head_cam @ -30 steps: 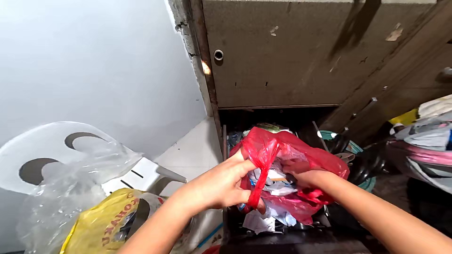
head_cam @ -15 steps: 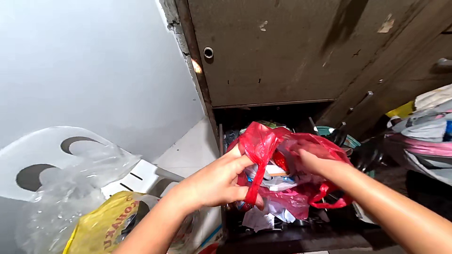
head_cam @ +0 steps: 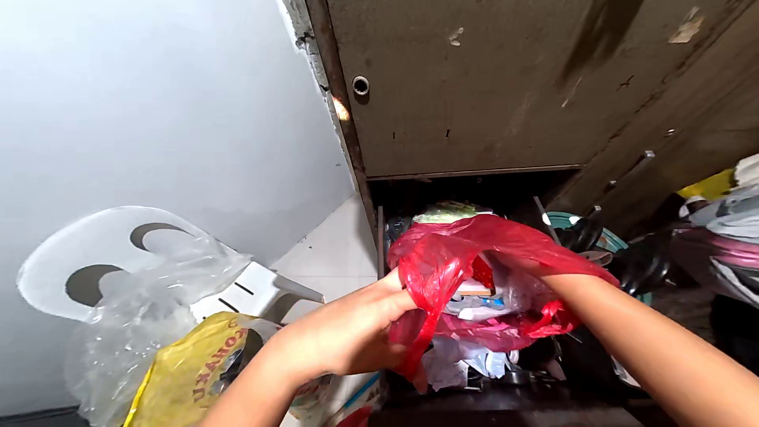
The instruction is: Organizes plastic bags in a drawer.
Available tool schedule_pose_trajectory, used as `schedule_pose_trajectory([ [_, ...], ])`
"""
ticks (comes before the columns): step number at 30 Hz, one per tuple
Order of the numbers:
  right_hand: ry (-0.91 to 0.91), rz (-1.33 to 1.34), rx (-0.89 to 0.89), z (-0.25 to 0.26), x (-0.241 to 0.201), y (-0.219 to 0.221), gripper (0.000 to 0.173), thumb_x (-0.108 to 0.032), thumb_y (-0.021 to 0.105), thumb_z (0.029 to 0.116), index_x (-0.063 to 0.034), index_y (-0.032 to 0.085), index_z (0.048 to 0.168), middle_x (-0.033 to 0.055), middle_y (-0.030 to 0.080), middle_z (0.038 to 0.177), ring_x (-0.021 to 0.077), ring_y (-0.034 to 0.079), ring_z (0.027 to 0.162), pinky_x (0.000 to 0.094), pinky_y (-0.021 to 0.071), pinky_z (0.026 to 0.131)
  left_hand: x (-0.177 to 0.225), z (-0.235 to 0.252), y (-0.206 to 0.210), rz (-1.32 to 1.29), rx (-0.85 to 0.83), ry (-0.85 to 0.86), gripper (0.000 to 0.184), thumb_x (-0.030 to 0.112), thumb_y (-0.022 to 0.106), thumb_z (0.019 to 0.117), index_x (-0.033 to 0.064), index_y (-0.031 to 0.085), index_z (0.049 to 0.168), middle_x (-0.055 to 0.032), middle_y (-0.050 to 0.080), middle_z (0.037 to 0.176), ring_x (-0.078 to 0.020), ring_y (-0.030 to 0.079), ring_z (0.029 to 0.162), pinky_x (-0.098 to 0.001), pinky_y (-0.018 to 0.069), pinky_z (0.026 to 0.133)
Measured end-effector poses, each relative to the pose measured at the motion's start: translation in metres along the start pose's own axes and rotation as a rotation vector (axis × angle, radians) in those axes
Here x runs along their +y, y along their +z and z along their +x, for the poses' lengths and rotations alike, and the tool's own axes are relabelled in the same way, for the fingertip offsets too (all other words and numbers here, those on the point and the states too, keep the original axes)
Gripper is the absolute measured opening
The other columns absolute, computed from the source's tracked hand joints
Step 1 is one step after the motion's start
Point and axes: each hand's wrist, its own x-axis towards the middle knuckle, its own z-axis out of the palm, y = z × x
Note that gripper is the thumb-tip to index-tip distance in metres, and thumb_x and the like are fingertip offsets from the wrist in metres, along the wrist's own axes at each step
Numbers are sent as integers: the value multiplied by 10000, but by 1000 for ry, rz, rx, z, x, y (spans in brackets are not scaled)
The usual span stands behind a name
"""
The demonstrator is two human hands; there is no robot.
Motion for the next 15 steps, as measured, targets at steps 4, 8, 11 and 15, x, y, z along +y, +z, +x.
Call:
schedule_pose_trajectory([
  [4, -232, -385, -294, 21, 10, 60, 898, -162, 886, 786, -57, 425, 1549, 298, 368, 1573, 485, 303, 1479, 672, 230, 1187, 5, 9, -1, 48, 44, -130, 400, 218, 769, 788, 47, 688, 1141, -68, 665, 1150, -20, 628, 1073, -202, 528, 912],
  [8, -117, -314, -328, 12, -11, 75, 564, 4, 604, 978, 69, 411, 1504, 329, 401, 1533, 475, 406, 1426, 599, 335, 1156, 0, 7, 4, 102, 30, -37, 416, 171, 786, 788, 53, 665, 1168, -97, 668, 1195, -67, 636, 1122, -226, 536, 950],
  [11, -142, -45, -96, 2, -13, 41, 329, -22, 463, 1059, 152, 537, 1328, 345, 575, 1320, 434, 556, 1253, 508, 414, 1085, 6, 1, -5, 61, -38, -188, 439, 118, 765, 751, 54, 683, 1177, -95, 661, 1215, -79, 634, 1098, -257, 531, 926],
  [15, -111, -10, 224, -5, -17, 0, 299, -39, 481, 1064, 139, 631, 1251, 338, 629, 1282, 438, 572, 1281, 543, 384, 1112, 12, 8, -7, 31, -89, -330, 450, 131, 757, 790, 81, 669, 1229, -79, 627, 1275, -75, 624, 1119, -283, 527, 955],
])
